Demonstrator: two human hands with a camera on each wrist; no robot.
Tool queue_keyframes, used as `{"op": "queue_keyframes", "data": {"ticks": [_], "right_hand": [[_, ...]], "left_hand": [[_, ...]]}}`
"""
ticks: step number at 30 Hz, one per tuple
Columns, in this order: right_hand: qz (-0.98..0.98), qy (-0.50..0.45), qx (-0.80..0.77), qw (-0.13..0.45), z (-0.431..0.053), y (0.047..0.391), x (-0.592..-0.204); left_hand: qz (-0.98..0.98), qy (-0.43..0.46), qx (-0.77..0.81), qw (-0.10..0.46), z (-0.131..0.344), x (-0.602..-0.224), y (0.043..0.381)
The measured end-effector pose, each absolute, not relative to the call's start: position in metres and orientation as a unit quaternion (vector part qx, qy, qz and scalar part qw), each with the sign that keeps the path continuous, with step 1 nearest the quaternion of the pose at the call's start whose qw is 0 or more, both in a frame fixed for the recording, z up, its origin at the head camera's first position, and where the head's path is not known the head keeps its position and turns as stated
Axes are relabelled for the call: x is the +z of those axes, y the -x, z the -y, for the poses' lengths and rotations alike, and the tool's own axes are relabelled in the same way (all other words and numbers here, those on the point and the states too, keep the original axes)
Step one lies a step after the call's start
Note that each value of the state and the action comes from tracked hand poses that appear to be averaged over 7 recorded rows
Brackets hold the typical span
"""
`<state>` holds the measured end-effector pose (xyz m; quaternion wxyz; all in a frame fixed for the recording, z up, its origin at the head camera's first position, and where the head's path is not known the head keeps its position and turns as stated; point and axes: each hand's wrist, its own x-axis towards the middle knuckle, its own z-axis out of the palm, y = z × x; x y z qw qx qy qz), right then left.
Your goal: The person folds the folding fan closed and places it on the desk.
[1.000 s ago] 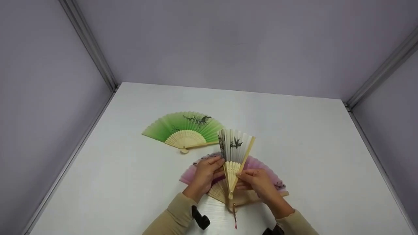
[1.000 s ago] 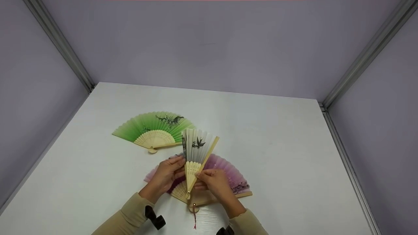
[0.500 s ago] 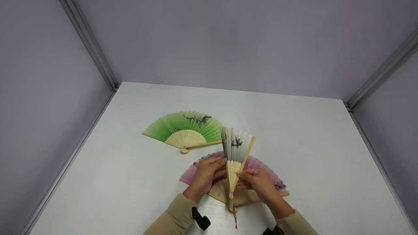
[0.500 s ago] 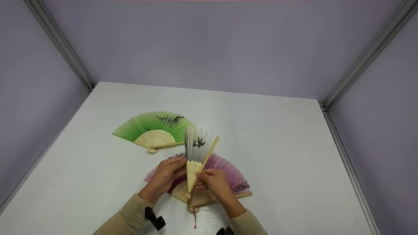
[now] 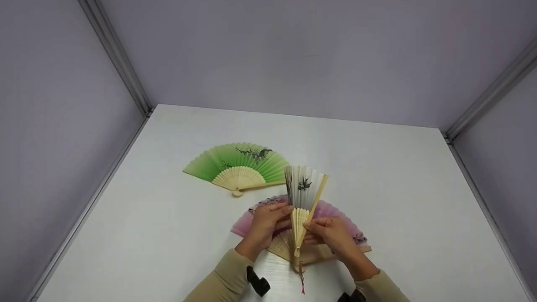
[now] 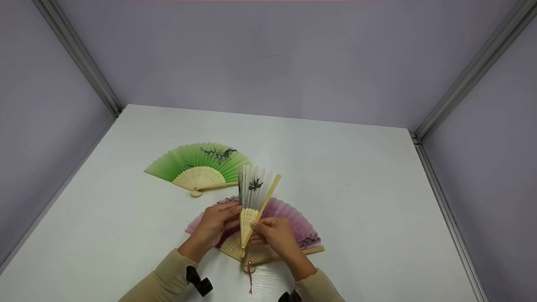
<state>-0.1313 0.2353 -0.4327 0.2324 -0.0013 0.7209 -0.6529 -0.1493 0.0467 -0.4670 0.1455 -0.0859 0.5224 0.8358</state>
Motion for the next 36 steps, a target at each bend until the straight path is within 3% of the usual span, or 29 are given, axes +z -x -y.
{"op": "queue_keyframes", "data": {"ticks": [36], "right_hand": [[-0.754, 0.029, -0.615, 0.23, -0.2333, 0.129, -0.4317]], "left_hand": [[-0.556, 0.05, 0.813, 0.164, -0.0466, -0.4643, 0.147]]}}
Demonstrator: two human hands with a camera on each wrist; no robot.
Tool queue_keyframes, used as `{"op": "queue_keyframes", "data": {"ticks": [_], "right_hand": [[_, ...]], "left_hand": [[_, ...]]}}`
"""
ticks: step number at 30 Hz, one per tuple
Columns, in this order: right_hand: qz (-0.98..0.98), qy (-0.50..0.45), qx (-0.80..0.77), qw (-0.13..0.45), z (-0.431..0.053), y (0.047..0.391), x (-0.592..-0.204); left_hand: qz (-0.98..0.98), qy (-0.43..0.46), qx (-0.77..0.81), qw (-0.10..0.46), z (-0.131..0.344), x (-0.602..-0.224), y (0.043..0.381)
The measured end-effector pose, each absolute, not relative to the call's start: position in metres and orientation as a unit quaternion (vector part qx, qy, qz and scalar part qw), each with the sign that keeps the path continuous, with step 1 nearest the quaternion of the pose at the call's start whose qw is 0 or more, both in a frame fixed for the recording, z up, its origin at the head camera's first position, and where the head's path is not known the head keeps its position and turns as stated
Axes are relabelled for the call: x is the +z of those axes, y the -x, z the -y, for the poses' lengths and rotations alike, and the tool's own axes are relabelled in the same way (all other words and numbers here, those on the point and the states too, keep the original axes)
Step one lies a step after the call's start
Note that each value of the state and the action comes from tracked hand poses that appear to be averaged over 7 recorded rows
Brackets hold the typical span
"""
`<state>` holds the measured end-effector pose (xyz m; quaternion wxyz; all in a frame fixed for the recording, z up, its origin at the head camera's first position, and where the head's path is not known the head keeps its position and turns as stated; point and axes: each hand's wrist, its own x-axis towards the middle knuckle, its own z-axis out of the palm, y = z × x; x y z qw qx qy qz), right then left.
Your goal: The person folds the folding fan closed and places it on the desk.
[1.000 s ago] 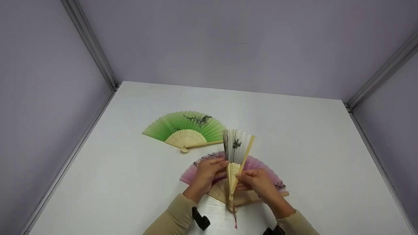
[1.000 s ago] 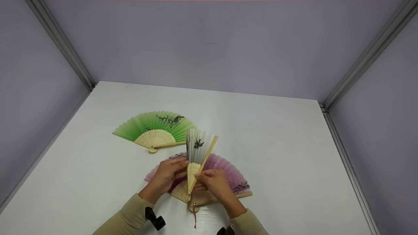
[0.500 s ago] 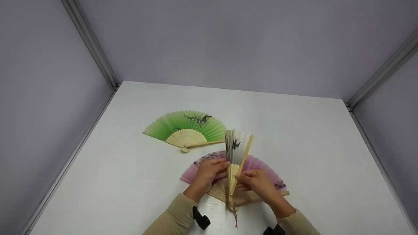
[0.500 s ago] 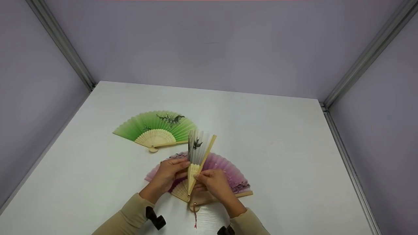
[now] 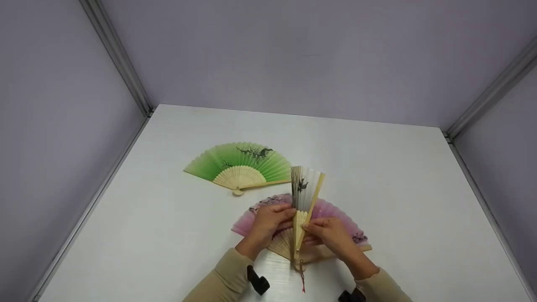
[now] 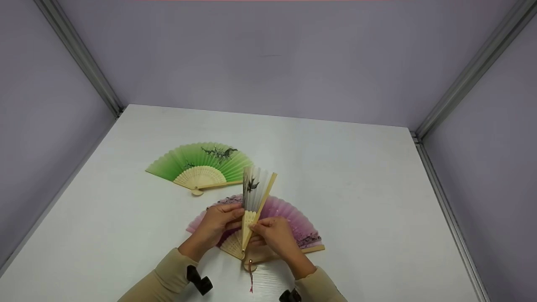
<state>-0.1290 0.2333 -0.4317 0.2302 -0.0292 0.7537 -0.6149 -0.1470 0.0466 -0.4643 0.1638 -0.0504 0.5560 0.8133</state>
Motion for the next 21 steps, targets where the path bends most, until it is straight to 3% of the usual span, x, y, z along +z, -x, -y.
{"op": "queue_keyframes", "data": {"ticks": [21], "right_hand": [[-0.784, 0.049, -0.582, 0.21, -0.2307, 0.128, -0.4335]], "left_hand": [[-0.569, 0.041, 0.806, 0.157, -0.0499, -0.4668, 0.1475]]}}
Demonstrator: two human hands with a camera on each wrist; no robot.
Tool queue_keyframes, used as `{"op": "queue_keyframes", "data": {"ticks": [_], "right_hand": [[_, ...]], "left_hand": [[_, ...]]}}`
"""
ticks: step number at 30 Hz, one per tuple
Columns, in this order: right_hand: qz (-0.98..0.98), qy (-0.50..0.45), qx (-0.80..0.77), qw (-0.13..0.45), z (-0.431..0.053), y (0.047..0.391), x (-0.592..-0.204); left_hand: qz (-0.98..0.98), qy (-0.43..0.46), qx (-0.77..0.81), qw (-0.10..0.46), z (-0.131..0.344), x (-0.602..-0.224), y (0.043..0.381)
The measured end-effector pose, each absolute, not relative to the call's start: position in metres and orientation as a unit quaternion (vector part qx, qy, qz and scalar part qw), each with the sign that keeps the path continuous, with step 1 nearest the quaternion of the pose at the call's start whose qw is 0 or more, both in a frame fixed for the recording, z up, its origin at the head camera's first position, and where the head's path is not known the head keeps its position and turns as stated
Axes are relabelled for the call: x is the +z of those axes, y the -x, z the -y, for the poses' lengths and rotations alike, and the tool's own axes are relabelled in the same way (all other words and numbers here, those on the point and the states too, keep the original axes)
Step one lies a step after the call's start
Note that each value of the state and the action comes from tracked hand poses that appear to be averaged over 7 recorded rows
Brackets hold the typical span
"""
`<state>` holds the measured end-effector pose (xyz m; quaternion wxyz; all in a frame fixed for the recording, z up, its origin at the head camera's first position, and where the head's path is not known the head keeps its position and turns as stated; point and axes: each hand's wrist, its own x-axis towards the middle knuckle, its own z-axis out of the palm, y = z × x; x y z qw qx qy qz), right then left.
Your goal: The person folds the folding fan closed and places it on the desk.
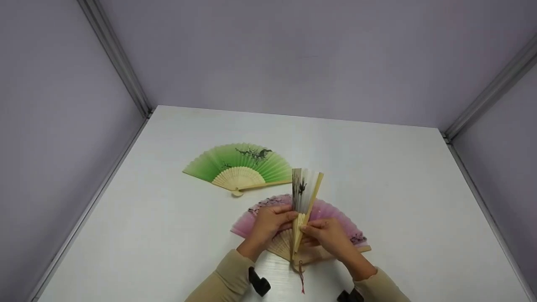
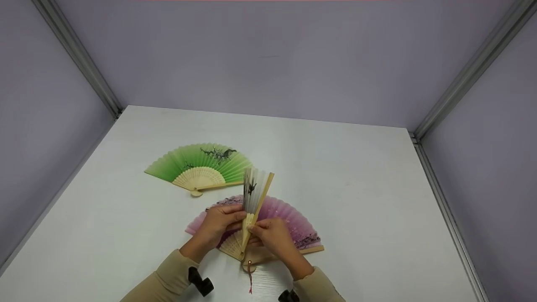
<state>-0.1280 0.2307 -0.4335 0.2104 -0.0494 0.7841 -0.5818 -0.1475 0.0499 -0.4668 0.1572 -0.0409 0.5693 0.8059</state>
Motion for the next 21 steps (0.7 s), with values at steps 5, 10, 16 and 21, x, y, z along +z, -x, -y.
{"op": "queue_keyframes", "data": {"ticks": [5, 10, 16, 21], "right_hand": [[-0.79, 0.059, -0.575, 0.206, -0.2298, 0.1275, -0.4316], [-0.797, 0.067, -0.565, 0.203, -0.2296, 0.1269, -0.4315], [-0.803, 0.082, -0.555, 0.2, -0.2289, 0.1277, -0.4325], [-0.813, 0.087, -0.542, 0.193, -0.2266, 0.1277, -0.4335]], "left_hand": [[-0.57, 0.038, 0.806, 0.155, -0.0499, -0.4664, 0.147], [-0.574, 0.034, 0.804, 0.153, -0.0497, -0.4662, 0.1469], [-0.577, 0.026, 0.801, 0.158, -0.0493, -0.4658, 0.1467], [-0.58, 0.03, 0.798, 0.16, -0.0491, -0.4646, 0.1457]]}}
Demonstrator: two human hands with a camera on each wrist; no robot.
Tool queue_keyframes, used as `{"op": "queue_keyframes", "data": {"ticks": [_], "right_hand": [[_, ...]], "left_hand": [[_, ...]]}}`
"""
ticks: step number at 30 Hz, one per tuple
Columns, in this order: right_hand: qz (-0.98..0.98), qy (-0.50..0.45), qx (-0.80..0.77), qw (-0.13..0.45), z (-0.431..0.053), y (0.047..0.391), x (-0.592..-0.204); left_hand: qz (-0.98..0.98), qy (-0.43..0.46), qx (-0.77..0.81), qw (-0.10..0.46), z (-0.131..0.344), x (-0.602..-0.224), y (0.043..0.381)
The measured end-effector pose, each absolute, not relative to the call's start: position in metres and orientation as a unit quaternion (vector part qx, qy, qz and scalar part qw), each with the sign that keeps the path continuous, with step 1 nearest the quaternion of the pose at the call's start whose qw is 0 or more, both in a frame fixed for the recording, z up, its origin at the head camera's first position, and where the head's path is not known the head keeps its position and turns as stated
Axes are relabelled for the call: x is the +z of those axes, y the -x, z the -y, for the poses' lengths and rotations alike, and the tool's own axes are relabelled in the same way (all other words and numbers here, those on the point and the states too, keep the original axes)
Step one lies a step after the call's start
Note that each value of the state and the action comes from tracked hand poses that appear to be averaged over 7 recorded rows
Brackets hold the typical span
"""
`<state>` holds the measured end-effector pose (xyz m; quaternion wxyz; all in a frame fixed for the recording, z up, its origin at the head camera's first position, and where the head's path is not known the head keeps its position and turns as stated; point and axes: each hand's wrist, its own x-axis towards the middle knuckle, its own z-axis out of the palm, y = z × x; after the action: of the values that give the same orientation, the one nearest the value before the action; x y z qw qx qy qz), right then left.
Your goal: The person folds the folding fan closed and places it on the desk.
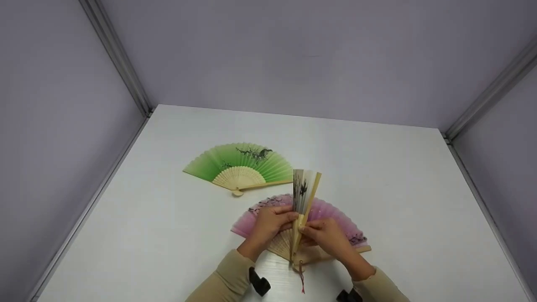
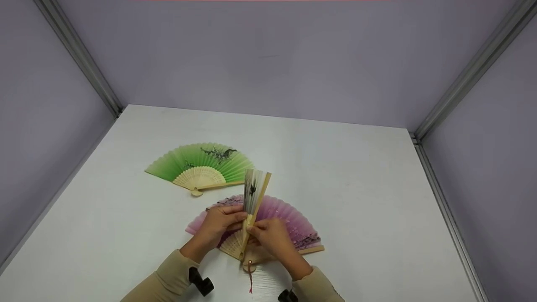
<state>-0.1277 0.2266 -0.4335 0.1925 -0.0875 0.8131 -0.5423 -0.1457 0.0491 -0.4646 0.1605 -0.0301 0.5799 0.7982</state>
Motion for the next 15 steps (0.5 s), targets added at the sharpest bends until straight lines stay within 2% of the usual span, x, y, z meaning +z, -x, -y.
{"op": "queue_keyframes", "data": {"ticks": [15], "right_hand": [[-0.832, 0.1, -0.516, 0.178, -0.2235, 0.1268, -0.4322]], "left_hand": [[-0.587, 0.025, 0.795, 0.155, -0.0512, -0.4686, 0.1464]]}}
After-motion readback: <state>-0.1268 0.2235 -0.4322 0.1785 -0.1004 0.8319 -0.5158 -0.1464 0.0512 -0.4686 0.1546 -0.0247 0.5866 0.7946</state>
